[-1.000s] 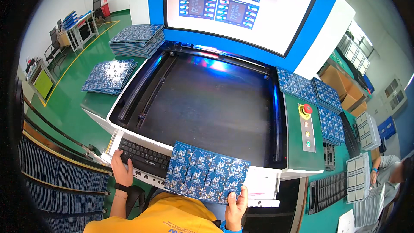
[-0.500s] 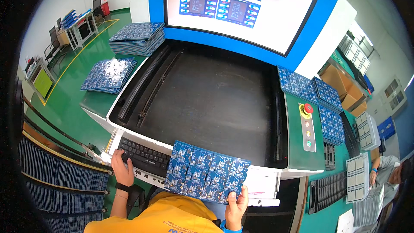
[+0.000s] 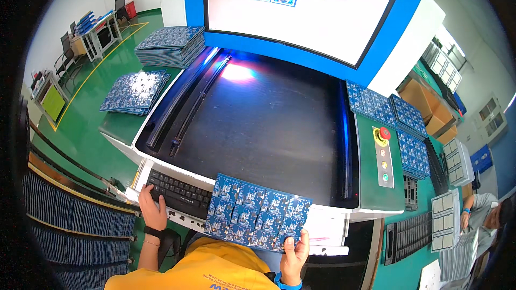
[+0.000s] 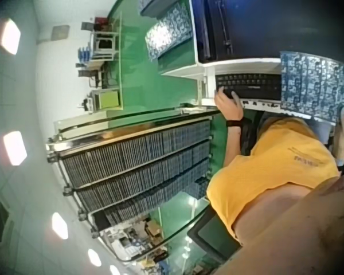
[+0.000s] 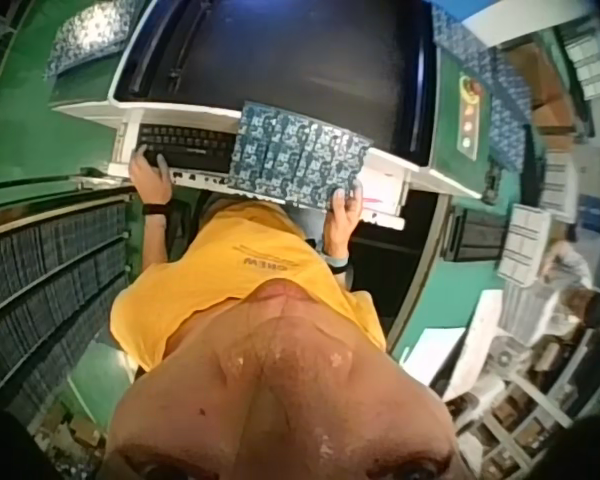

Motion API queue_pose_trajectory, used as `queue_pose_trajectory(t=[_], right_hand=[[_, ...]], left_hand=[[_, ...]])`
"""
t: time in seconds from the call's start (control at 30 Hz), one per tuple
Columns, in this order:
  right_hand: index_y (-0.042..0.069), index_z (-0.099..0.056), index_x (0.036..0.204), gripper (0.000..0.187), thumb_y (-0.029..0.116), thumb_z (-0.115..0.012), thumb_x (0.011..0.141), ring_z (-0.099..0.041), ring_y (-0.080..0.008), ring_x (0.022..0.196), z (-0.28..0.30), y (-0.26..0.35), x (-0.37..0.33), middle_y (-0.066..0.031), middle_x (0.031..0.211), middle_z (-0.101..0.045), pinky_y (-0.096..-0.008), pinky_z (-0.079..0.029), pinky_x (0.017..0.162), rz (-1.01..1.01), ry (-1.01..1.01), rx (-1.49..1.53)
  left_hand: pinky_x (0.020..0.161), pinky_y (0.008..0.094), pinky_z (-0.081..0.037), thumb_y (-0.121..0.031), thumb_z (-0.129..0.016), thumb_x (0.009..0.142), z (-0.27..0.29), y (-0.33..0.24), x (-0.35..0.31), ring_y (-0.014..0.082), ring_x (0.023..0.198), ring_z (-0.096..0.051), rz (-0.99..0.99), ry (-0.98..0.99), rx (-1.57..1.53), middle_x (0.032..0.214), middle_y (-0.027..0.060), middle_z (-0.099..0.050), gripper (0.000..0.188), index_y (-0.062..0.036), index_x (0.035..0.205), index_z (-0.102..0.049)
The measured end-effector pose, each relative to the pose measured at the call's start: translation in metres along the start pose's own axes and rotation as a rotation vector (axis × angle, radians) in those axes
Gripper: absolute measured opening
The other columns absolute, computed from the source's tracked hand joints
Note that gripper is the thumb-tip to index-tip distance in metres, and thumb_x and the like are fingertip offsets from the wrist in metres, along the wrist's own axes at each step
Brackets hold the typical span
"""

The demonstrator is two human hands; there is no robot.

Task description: Inspect and test circuit boards using an automated testing machine.

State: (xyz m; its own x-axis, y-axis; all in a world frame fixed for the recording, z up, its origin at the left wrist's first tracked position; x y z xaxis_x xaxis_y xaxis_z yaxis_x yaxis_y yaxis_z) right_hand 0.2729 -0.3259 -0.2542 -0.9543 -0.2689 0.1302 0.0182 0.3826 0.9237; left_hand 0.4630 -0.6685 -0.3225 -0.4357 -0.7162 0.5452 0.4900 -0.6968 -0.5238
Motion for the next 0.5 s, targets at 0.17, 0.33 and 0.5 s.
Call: queue_pose_trajectory(t=[0.17,0.33,0.5], right_hand=[[0.003,-0.044,0.120,0.034,0.013,-0.057,0.090,-0.055,-0.0122,0.096,-0.0017,0.0031,0.0003,-0.0052,0.109,-0.059,-0.0266,-0.043,0.086,0.005,-0.010,-0.001],[0.002,-0.044,0.120,0.034,0.013,-0.057,0.090,-0.055,-0.0125,0.097,-0.0024,0.0041,0.0015,-0.0056,0.109,-0.059,-0.0267,-0.042,0.087,0.003,-0.004,-0.003],[0.002,-0.044,0.120,0.034,0.013,-0.057,0.091,-0.055,-0.0126,0.097,-0.0021,0.0033,0.0003,-0.0055,0.109,-0.059,-0.0264,-0.042,0.087,0.005,-0.012,0.023]], left_hand=[[0.101,0.0492,-0.027,-0.007,-0.054,0.082,0.0022,-0.0033,0.0017,0.0432,0.118,-0.037,-0.013,-0.015,-0.005,0.124,0.0249,-0.042,0.041,0.0052,0.119,-0.043],[0.101,0.0491,-0.027,-0.007,-0.054,0.082,0.0020,-0.0045,0.0044,0.0431,0.119,-0.037,-0.002,0.002,-0.004,0.125,0.0251,-0.041,0.041,0.0054,0.119,-0.043],[0.101,0.0484,-0.027,-0.007,-0.053,0.082,0.0028,-0.0054,0.0034,0.0425,0.120,-0.037,0.000,0.005,0.010,0.125,0.0243,-0.042,0.041,0.0045,0.120,-0.043]])
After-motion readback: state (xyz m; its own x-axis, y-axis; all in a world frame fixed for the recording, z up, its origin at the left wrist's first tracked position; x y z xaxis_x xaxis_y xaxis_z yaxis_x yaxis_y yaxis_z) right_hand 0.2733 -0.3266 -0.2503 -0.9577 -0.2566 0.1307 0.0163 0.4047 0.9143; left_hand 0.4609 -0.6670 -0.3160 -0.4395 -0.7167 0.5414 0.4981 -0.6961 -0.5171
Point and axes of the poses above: each hand's wrist, its own x-axis towards the middle knuckle, its own z-axis out of the back of the hand, y = z × x, the point moved 7 cm from there along x, towards the middle knuckle
